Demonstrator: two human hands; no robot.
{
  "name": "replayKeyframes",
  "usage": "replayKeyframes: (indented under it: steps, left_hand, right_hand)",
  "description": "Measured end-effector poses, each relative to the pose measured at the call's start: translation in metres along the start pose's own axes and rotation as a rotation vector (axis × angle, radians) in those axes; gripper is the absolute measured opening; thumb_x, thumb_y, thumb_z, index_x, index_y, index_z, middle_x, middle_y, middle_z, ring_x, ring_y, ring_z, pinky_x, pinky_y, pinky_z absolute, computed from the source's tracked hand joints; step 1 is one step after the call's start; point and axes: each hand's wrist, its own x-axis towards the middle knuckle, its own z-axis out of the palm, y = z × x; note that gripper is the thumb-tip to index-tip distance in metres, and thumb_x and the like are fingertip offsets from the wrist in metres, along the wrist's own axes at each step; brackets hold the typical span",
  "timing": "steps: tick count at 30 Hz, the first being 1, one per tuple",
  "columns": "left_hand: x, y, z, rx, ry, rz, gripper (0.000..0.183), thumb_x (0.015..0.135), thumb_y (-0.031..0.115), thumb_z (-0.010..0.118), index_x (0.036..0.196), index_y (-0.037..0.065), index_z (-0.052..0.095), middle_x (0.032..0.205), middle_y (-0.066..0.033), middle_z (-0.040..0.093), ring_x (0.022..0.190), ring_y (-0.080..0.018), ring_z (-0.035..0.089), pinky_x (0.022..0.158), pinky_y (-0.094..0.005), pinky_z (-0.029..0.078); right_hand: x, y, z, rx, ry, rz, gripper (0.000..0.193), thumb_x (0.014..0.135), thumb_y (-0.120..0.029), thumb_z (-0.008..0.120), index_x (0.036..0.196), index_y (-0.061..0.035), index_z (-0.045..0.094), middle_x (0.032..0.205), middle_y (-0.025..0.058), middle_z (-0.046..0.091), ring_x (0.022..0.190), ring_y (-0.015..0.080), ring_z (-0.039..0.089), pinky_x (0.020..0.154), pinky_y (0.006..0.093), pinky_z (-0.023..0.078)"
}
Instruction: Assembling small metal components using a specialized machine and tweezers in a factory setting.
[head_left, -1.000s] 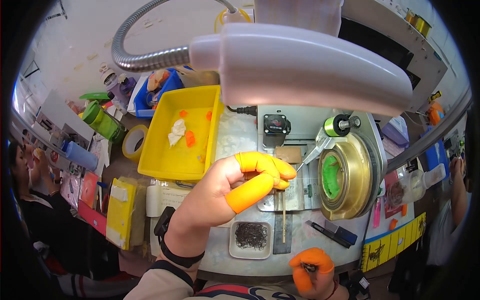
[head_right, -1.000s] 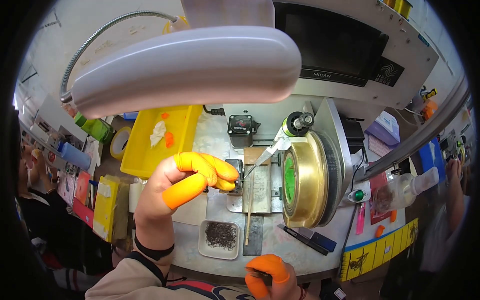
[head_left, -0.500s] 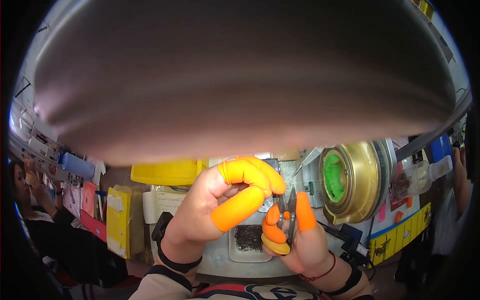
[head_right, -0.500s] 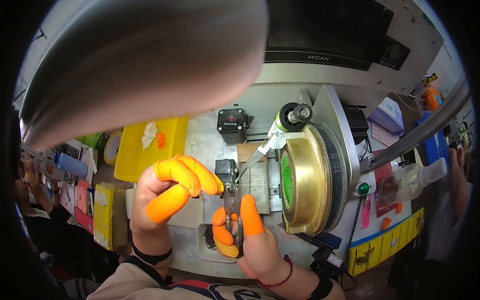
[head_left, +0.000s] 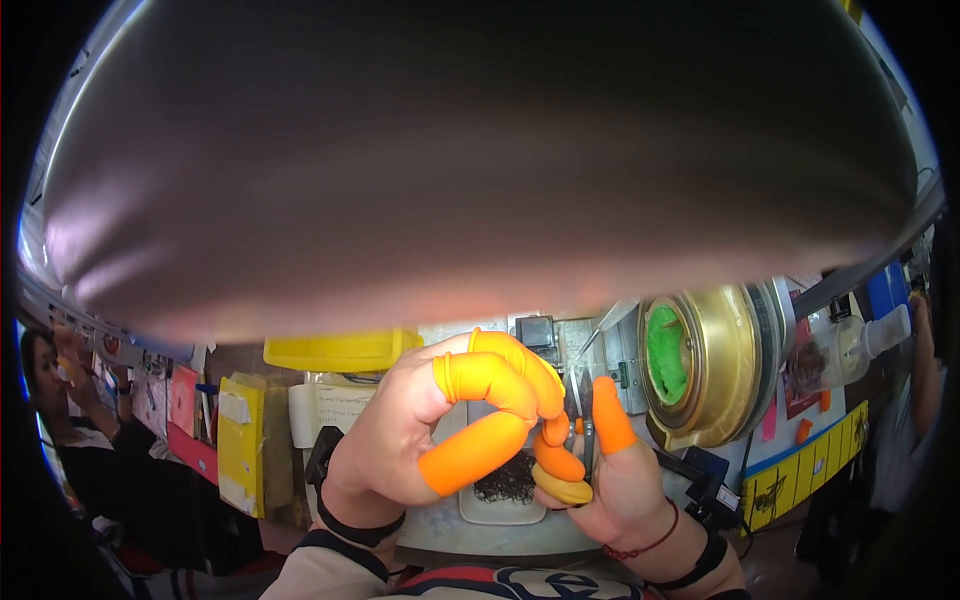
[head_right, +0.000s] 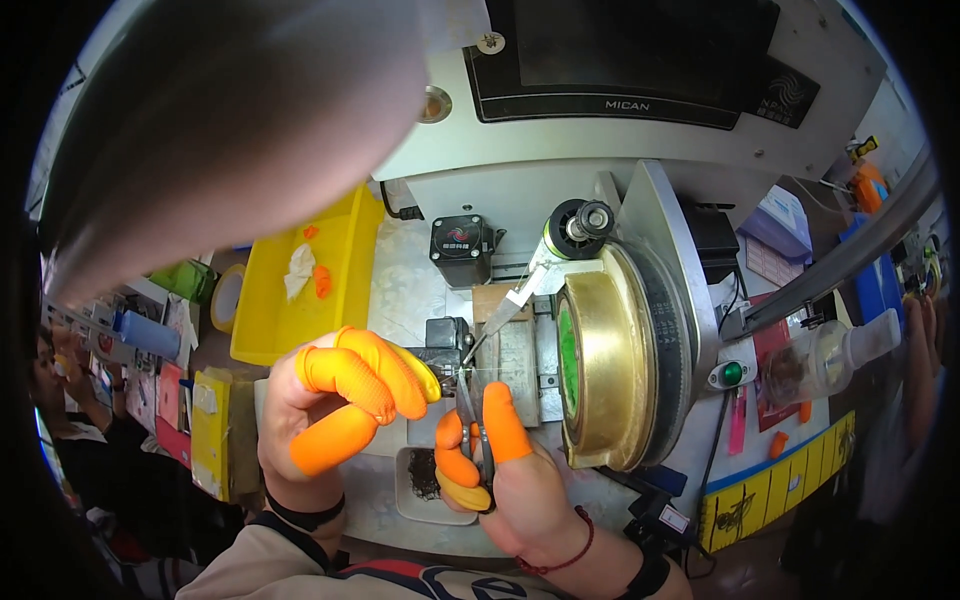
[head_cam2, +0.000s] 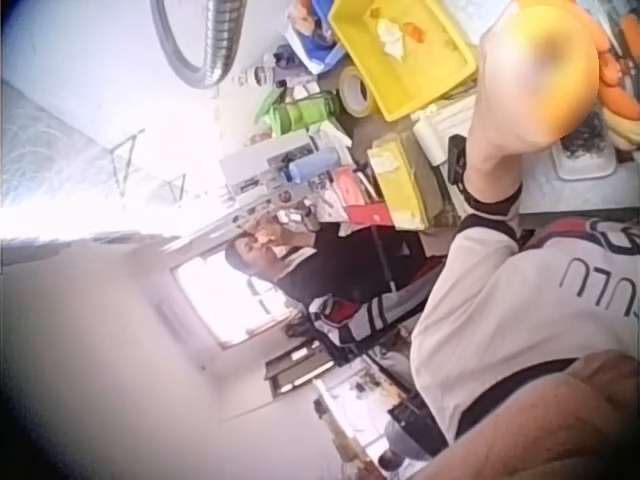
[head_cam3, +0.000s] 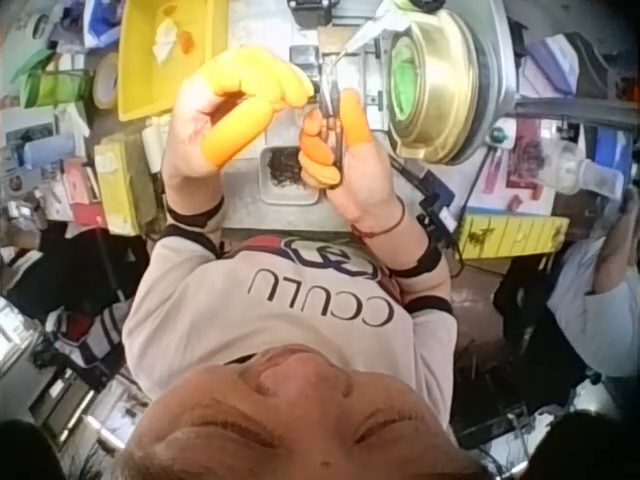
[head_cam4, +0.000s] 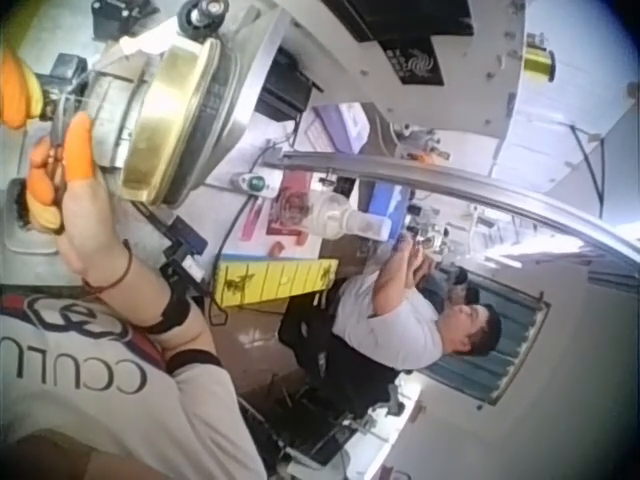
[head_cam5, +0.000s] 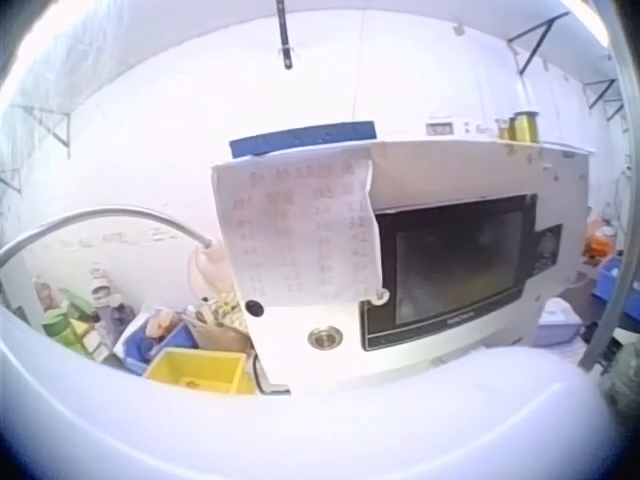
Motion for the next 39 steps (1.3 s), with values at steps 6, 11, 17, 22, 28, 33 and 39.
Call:
replayKeyframes:
  steps: [6, 11, 17, 22, 28, 33, 39]
  left_hand:
    - [0.000, 0.002, 0.007, 0.014, 0.065, 0.007, 0.007, 0.073, 0.005, 0.058, 0.069, 0.002, 0.053, 0.074, -0.0123, 0.058, 0.070, -0.0266, 0.057, 0.065, -0.0347, 0.045]
    - [0.000, 0.007, 0.011, 0.152, 0.042, 0.040, 0.007, 0.070, 0.003, 0.058, 0.067, 0.002, 0.052, 0.071, -0.0107, 0.057, 0.067, -0.0252, 0.056, 0.063, -0.0333, 0.045]
    - [-0.001, 0.005, 0.002, 0.303, 0.088, 0.038, 0.005, 0.073, 0.003, 0.055, 0.071, 0.001, 0.051, 0.074, -0.0114, 0.056, 0.069, -0.0234, 0.054, 0.066, -0.0336, 0.044]
    - [-0.011, 0.019, -0.035, 0.548, 0.395, 0.249, 0.007, 0.075, 0.000, 0.055, 0.081, 0.001, 0.056, 0.095, -0.0117, 0.056, 0.077, -0.0188, 0.057, 0.068, -0.0274, 0.044]
    - [0.008, 0.029, -0.123, 1.087, 0.407, 0.031, 0.010, 0.079, 0.007, 0.055, 0.087, 0.001, 0.057, 0.100, -0.0114, 0.052, 0.070, -0.0168, 0.057, 0.066, -0.0261, 0.044]
    - [0.028, 0.033, -0.154, 1.250, 0.324, -0.684, 0.025, 0.082, 0.012, 0.052, 0.106, 0.004, 0.053, 0.098, -0.0149, 0.056, 0.083, -0.0195, 0.057, 0.071, -0.0287, 0.044]
    - [0.021, 0.022, -0.171, 1.304, 0.182, -0.842, 0.036, 0.083, 0.011, 0.048, 0.118, 0.005, 0.046, 0.113, -0.0155, 0.053, 0.106, -0.0290, 0.050, 0.089, -0.0345, 0.039]
  right_hand:
    - [-0.001, 0.000, 0.002, -0.079, 0.050, -0.049, 0.047, 0.092, -0.046, 0.026, 0.086, -0.0058, 0.050, 0.056, 0.0010, 0.039, 0.044, 0.0099, 0.032, 0.043, 0.0223, 0.026]
    - [0.001, 0.001, -0.008, -0.150, 0.039, -0.065, 0.041, 0.090, -0.046, 0.032, 0.091, -0.0089, 0.050, 0.065, 0.0019, 0.047, 0.046, 0.0112, 0.038, 0.043, 0.0241, 0.028]
    - [-0.005, 0.006, -0.013, -0.249, -0.007, -0.158, 0.040, 0.092, -0.039, 0.033, 0.080, -0.0042, 0.048, 0.055, -0.0017, 0.037, 0.043, 0.0078, 0.028, 0.042, 0.0220, 0.023]
    - [-0.059, 0.014, -0.032, -1.084, -0.094, -0.557, 0.025, 0.085, -0.026, 0.049, 0.086, -0.0013, 0.053, 0.060, 0.0070, 0.048, 0.050, 0.0142, 0.043, 0.047, 0.0243, 0.033]
    - [-0.094, 0.025, -0.080, -1.518, 0.251, -0.776, 0.037, 0.085, -0.036, 0.047, 0.081, 0.0004, 0.053, 0.062, 0.0090, 0.047, 0.051, 0.0170, 0.045, 0.049, 0.0276, 0.037]
    - [-0.101, 0.034, -0.109, -1.492, 0.268, -0.761, 0.025, 0.081, -0.027, 0.056, 0.077, -0.0021, 0.054, 0.060, 0.0078, 0.048, 0.048, 0.0190, 0.044, 0.046, 0.0281, 0.037]
    - [-0.097, 0.036, -0.103, -1.577, 0.312, -0.873, 0.012, 0.074, -0.009, 0.063, 0.073, -0.0030, 0.052, 0.057, 0.0072, 0.047, 0.046, 0.0177, 0.042, 0.044, 0.0257, 0.035]
